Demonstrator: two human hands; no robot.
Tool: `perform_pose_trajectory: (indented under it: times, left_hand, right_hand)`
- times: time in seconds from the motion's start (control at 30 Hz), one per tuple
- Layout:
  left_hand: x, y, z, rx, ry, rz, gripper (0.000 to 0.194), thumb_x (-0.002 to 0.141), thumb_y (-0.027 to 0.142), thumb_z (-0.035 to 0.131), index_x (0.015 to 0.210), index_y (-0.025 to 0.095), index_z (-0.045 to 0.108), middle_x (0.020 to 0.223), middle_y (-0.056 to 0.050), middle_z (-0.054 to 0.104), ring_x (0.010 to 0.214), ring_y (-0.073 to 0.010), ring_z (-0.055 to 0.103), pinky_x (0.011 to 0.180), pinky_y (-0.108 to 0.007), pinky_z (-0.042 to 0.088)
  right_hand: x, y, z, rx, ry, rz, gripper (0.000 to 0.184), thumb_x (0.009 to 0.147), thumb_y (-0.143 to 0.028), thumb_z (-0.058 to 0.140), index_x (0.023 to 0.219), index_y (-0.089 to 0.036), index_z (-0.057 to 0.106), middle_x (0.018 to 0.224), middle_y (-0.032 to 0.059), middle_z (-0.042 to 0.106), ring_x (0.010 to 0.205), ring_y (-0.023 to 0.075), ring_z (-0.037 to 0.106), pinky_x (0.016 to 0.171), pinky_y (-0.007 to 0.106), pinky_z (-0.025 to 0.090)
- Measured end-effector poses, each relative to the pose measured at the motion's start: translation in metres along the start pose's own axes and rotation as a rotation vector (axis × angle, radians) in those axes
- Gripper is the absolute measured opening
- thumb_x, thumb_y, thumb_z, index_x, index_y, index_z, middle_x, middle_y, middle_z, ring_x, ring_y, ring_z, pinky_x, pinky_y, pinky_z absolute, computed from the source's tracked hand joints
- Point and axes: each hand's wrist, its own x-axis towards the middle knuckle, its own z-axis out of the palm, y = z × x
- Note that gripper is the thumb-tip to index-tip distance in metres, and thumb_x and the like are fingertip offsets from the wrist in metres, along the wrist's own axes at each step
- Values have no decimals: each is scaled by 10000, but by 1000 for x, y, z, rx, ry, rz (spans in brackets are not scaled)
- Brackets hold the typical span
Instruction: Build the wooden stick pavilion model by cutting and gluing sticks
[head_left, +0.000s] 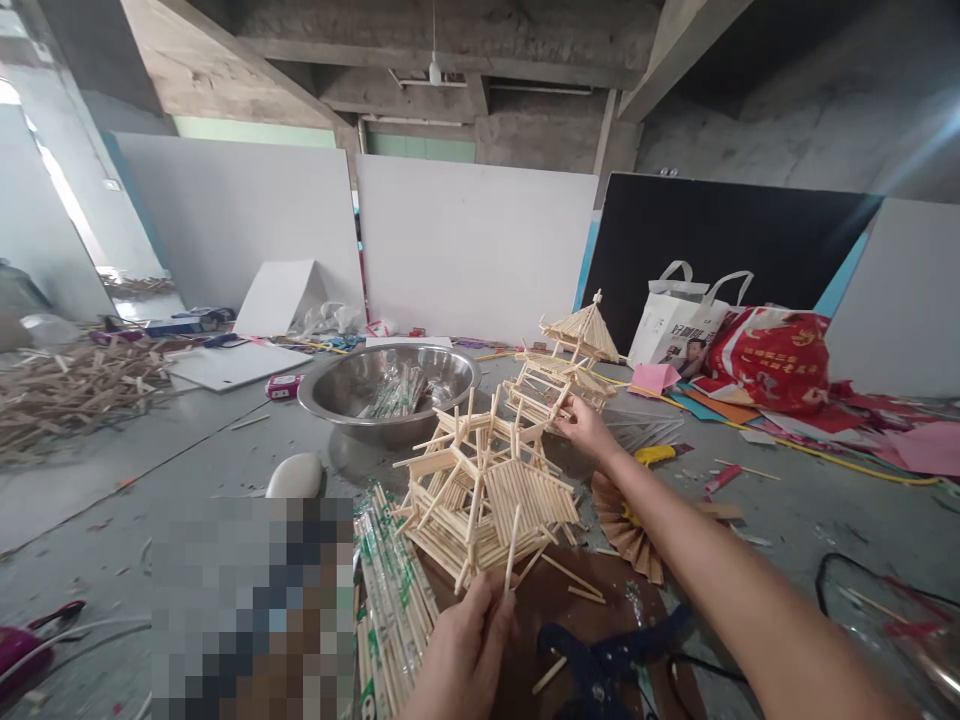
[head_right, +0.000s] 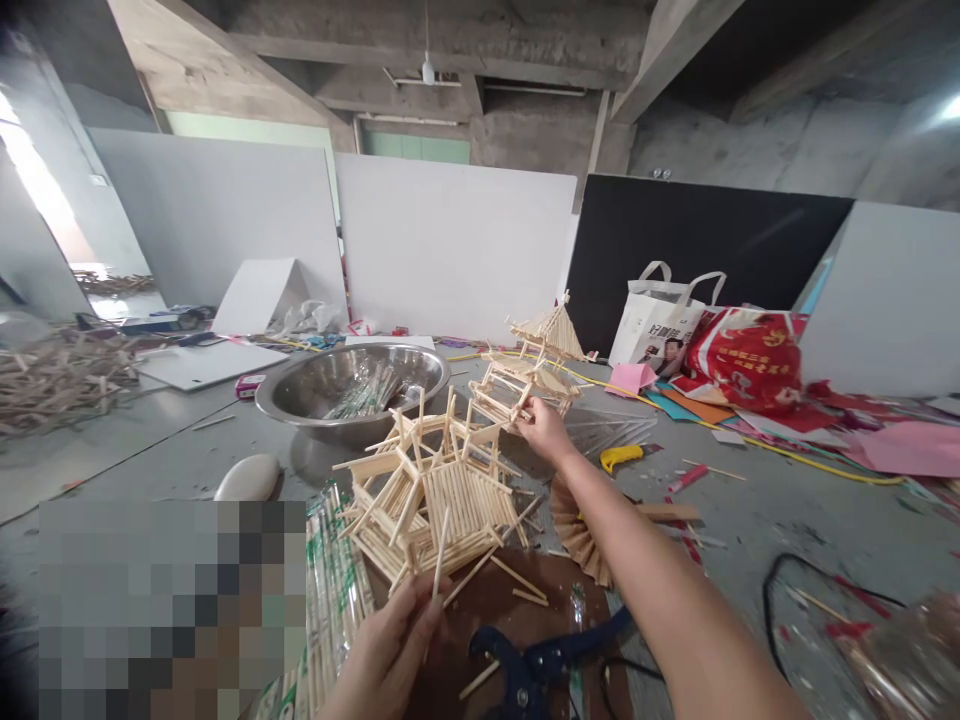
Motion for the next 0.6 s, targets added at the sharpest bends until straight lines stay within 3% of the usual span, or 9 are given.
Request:
perform_pose_trajectory:
  times: [0.17,0.4,0.6]
  left_hand:
    - [0,-1,1,32,16,1,242,797,390,346,749,203,491,559,18,534,478,-94,487,486,-181,384]
    - [0,-2,4,87,83,-17,302,793,436,315,863,216,508,513,33,551,410,-92,476,444,-181,380]
    - [1,-4,2,44,35,3,261,791,411,344,740,206,499,522,28,531,450,-93,483,470,-180,384]
  right_hand:
    - [4,13,10,-101,-89,30,231,664,-217,510,894,-195,496,899,46,641,811,163,585,677,262,416]
    - [1,12,22,-196,-154,-22,209,650,-179,524,858,-174,544,805,63,655,817,209,569,690,290,385]
    - [-1,14,28,-104,-228,-95,123,644,-148,545,754,-183,588,779,28,649,752,166,572,657,256,414]
